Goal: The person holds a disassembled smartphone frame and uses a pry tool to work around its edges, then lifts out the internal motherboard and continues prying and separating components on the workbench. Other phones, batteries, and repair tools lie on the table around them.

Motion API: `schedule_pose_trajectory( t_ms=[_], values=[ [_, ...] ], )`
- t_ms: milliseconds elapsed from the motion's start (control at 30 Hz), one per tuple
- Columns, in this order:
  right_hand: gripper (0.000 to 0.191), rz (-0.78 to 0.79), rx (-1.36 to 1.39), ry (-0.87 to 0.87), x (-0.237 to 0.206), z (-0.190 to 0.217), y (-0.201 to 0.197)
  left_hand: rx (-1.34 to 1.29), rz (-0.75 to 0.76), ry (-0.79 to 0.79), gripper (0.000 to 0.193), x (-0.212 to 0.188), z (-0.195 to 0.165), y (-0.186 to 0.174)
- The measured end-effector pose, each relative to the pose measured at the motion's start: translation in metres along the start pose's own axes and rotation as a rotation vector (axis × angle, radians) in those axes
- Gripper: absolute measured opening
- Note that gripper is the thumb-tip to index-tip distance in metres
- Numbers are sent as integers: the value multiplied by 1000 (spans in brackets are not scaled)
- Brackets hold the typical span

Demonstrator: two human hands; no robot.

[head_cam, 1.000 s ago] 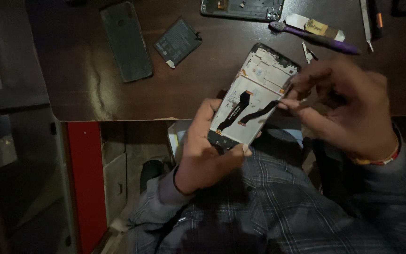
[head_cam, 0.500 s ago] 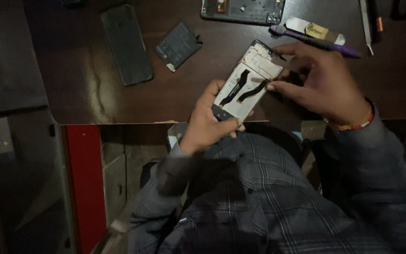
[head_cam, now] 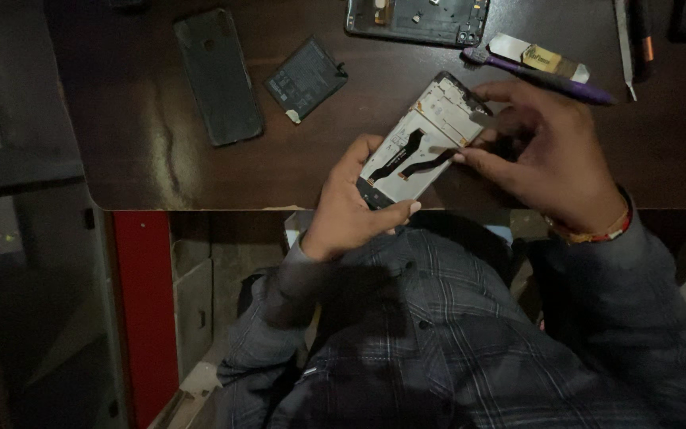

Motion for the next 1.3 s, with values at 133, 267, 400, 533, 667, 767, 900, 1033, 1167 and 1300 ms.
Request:
schedule_pose_trajectory(
  t_ms=[133,267,400,533,667,767,900,1033,1167,1300],
  values=[
    [60,-26,-64,4,-5,6,-5,-108,-7,-145,56,-3,11,0],
    [59,-33,-49,-22,-7,10,-6,-61,33,-60,55,-2,1,1],
    [63,-2,-153,76,-7,1,-5,-174,80,-211,53,-4,8,4],
    [61,-37,-83,-70,-12,14,-10,-175,86,-163,57,-6,-2,6],
    [63,-38,-117,-51,-16,16,-15,-161,118,-127,59,-6,-8,8],
    [64,-17,-123,-71,-15,21,-18,-151,179,-121,63,-6,-9,9],
    [63,-32,-121,-1,-16,21,-22,-361,245,-207,66,-11,-3,13],
    [62,-25,-94,-2,-15,24,-22,-365,282,-180,68,-11,-1,13],
    [60,-21,-28,-57,-14,28,-24,-403,320,-160,68,-10,-2,12],
    [63,-6,-82,-114,-14,33,-24,-465,330,-173,68,-11,-2,13]
  ],
)
Point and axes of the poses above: each hand's wrist, its own x-axis towards the middle knuckle, its own y-axis out of the palm, z = x × y, the point moved 8 cm from there along x, towards the middle knuckle, and after that the axes turned 6 degrees about -x, right-handed, at the moved point
